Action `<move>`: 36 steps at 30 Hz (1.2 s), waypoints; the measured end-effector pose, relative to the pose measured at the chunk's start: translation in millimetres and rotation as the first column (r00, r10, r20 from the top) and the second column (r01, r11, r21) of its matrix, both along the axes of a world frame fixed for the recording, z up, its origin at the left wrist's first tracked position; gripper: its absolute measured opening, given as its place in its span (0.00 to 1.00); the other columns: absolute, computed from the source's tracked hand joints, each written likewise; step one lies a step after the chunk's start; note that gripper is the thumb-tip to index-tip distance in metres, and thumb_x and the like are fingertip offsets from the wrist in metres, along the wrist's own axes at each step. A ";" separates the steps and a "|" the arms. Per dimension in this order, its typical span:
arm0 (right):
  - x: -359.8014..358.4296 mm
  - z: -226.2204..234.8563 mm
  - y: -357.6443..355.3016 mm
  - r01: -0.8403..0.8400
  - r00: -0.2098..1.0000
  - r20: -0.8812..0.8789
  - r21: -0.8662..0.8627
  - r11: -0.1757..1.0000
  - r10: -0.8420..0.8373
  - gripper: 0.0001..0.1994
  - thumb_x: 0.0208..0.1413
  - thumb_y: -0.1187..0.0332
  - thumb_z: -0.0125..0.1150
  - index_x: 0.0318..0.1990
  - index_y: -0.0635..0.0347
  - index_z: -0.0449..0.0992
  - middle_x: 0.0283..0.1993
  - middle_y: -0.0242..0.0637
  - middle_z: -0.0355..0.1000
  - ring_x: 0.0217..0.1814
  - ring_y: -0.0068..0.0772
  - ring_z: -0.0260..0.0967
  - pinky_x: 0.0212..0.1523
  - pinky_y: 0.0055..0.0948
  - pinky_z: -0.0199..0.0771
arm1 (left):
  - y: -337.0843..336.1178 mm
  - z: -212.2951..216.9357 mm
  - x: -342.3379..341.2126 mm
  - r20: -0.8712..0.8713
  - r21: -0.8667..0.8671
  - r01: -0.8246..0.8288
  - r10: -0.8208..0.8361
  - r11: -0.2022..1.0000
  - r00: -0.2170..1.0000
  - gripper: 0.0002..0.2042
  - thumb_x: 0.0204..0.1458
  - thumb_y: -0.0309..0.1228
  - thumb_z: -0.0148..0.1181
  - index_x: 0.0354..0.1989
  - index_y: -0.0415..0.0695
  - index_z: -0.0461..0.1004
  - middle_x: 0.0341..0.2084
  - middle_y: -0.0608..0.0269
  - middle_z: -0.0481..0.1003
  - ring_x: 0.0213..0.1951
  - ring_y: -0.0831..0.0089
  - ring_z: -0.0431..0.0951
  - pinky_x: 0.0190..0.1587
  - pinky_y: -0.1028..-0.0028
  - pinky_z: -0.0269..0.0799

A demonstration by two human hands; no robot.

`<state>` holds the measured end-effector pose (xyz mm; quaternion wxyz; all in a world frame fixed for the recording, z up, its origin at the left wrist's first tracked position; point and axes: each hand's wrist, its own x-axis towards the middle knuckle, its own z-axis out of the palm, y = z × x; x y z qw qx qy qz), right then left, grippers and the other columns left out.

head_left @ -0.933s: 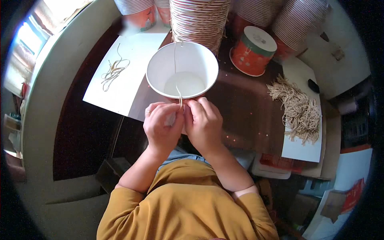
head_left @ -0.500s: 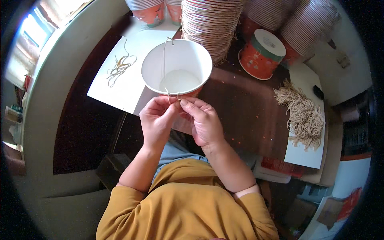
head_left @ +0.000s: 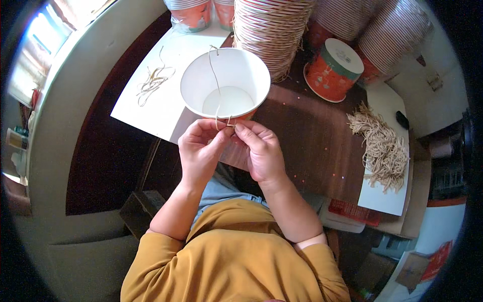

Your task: Attaching string handles to paper buckets by threading the string through holes and tying knots.

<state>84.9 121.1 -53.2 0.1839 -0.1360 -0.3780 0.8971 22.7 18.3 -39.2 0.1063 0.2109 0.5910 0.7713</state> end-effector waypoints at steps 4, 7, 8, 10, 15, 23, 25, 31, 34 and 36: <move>-2.4 -7.8 2.2 0.017 0.999 -0.037 0.062 0.998 -0.015 0.10 0.59 0.69 0.54 0.43 0.63 0.78 0.38 0.34 0.77 0.38 0.21 0.71 0.44 0.23 0.71 | 1.5 -2.3 -0.4 0.017 0.011 0.028 -0.028 1.000 0.999 0.05 0.49 0.19 0.62 0.34 0.34 0.74 0.29 0.63 0.78 0.32 0.82 0.76 0.38 0.82 0.74; -4.2 -4.3 -1.8 -0.040 0.996 -0.088 -0.093 0.995 0.032 0.10 0.60 0.70 0.54 0.44 0.62 0.77 0.39 0.34 0.76 0.39 0.22 0.72 0.44 0.23 0.71 | 0.6 0.1 0.0 0.070 0.028 0.045 -0.047 0.999 0.996 0.05 0.49 0.19 0.63 0.34 0.34 0.74 0.29 0.63 0.78 0.32 0.82 0.76 0.38 0.82 0.73; -4.0 -4.8 -2.2 -0.041 0.996 -0.088 -0.093 0.995 0.033 0.10 0.60 0.70 0.54 0.44 0.62 0.77 0.39 0.34 0.76 0.39 0.22 0.72 0.44 0.23 0.71 | -0.2 0.1 0.1 0.071 0.028 0.044 -0.046 0.999 0.996 0.05 0.49 0.19 0.63 0.34 0.34 0.74 0.29 0.63 0.78 0.32 0.82 0.76 0.38 0.82 0.73; -3.6 -7.1 -3.5 -0.099 0.995 -0.012 -0.247 0.964 0.099 0.10 0.60 0.70 0.53 0.44 0.60 0.78 0.39 0.30 0.76 0.36 0.17 0.69 0.42 0.20 0.68 | -1.7 -1.0 -0.2 0.016 -0.030 0.018 -0.018 0.999 1.000 0.06 0.50 0.18 0.62 0.36 0.35 0.73 0.32 0.61 0.77 0.34 0.78 0.77 0.39 0.80 0.73; -1.5 0.7 -16.9 -0.002 0.999 0.036 -0.114 0.993 0.007 0.10 0.60 0.69 0.53 0.44 0.60 0.78 0.41 0.33 0.76 0.39 0.22 0.70 0.43 0.25 0.70 | -2.1 -8.4 -1.5 -0.158 -0.159 -0.114 0.089 0.981 0.983 0.06 0.49 0.17 0.61 0.35 0.35 0.74 0.31 0.62 0.77 0.34 0.79 0.76 0.39 0.80 0.73; -2.6 -5.4 -9.7 -0.034 0.994 0.092 -0.225 0.974 0.056 0.10 0.59 0.65 0.54 0.43 0.58 0.78 0.40 0.32 0.75 0.41 0.25 0.69 0.43 0.30 0.73 | -1.1 -8.4 4.2 -0.255 -0.179 -0.175 0.126 0.968 0.959 0.05 0.46 0.19 0.64 0.32 0.39 0.77 0.26 0.65 0.78 0.31 0.81 0.75 0.36 0.78 0.70; -2.4 -2.7 -9.0 -0.038 0.996 0.074 -0.250 0.967 0.058 0.10 0.59 0.65 0.54 0.43 0.58 0.78 0.40 0.32 0.75 0.41 0.25 0.69 0.43 0.30 0.72 | -2.7 -6.9 4.1 -0.527 -0.209 -0.283 0.136 0.936 0.839 0.07 0.43 0.17 0.64 0.31 0.40 0.76 0.26 0.60 0.78 0.30 0.71 0.77 0.35 0.75 0.72; 2.3 10.6 -10.9 -0.050 0.996 0.067 -0.198 0.979 0.065 0.11 0.60 0.65 0.53 0.44 0.58 0.77 0.40 0.29 0.76 0.39 0.20 0.69 0.40 0.24 0.69 | -1.6 0.8 2.7 -0.829 -0.138 -0.437 0.137 0.889 0.542 0.10 0.38 0.16 0.65 0.31 0.41 0.76 0.26 0.58 0.77 0.29 0.62 0.77 0.33 0.70 0.72; 4.7 12.1 -9.6 -0.029 0.994 0.105 -0.130 0.991 0.043 0.12 0.60 0.65 0.52 0.45 0.58 0.77 0.40 0.28 0.76 0.38 0.17 0.69 0.37 0.21 0.67 | -1.1 3.6 1.9 -0.860 -0.125 -0.431 0.118 0.894 0.496 0.11 0.38 0.17 0.65 0.32 0.40 0.76 0.26 0.59 0.76 0.28 0.63 0.76 0.32 0.69 0.71; 5.8 13.4 -10.1 -0.031 0.991 0.124 -0.120 0.992 0.046 0.12 0.60 0.65 0.51 0.45 0.59 0.77 0.39 0.27 0.76 0.37 0.16 0.68 0.36 0.19 0.66 | -2.0 5.3 1.4 -0.878 -0.125 -0.429 0.101 0.895 0.467 0.11 0.37 0.18 0.66 0.32 0.40 0.77 0.27 0.59 0.76 0.28 0.63 0.76 0.33 0.69 0.70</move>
